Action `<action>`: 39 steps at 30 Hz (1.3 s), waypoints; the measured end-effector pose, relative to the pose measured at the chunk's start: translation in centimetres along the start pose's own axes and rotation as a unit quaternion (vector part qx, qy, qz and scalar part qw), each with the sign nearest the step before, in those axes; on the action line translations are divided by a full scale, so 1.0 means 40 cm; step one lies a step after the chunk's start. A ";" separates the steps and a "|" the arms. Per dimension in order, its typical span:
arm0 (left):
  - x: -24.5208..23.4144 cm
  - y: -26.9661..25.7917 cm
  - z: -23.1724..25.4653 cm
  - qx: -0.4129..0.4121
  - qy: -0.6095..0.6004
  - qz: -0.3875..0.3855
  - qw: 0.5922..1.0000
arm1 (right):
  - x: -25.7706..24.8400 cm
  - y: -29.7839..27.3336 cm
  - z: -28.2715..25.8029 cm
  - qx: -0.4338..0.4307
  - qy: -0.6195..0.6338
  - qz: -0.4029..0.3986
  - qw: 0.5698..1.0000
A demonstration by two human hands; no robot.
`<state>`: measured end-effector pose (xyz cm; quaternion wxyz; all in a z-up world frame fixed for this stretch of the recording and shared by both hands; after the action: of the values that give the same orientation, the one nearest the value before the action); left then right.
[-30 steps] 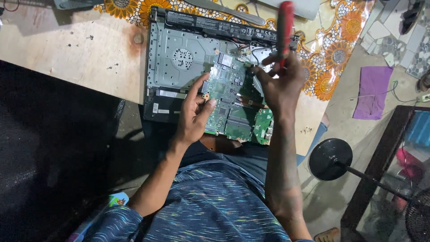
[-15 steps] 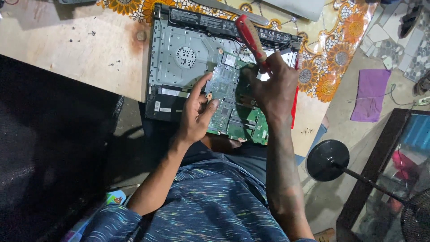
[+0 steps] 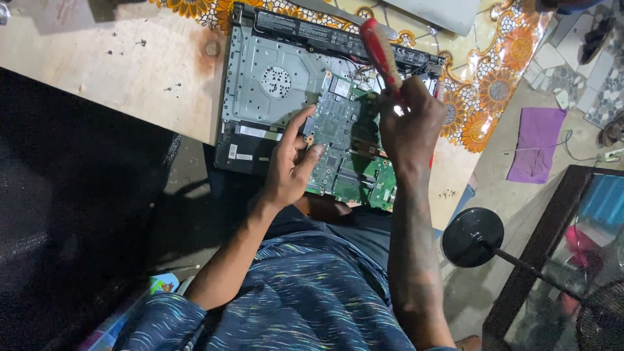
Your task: The person uses a red-handled screwdriver to remove screws from a disassembled laptop on a table. They then lift the motherboard out of the chassis and use a red brush to clean dust from the circuit board.
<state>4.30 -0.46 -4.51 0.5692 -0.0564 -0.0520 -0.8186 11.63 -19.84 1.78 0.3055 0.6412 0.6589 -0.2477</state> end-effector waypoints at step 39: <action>-0.002 0.002 0.027 -0.057 0.027 -0.023 0.998 | -0.123 0.077 0.027 -0.021 0.355 -0.042 0.934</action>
<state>4.45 -0.25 -3.46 0.5469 -0.0649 0.0090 -0.8347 14.73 -23.87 4.77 0.0543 0.6527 0.7557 -0.0020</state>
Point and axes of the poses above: each hand's wrist, its own y-axis towards the middle knuckle, its own x-axis out of the palm, z = x × y, the point moved 5 cm from there along y, towards the middle knuckle, and after that the axes turned 13 degrees about -z, right-handed, at the moved point
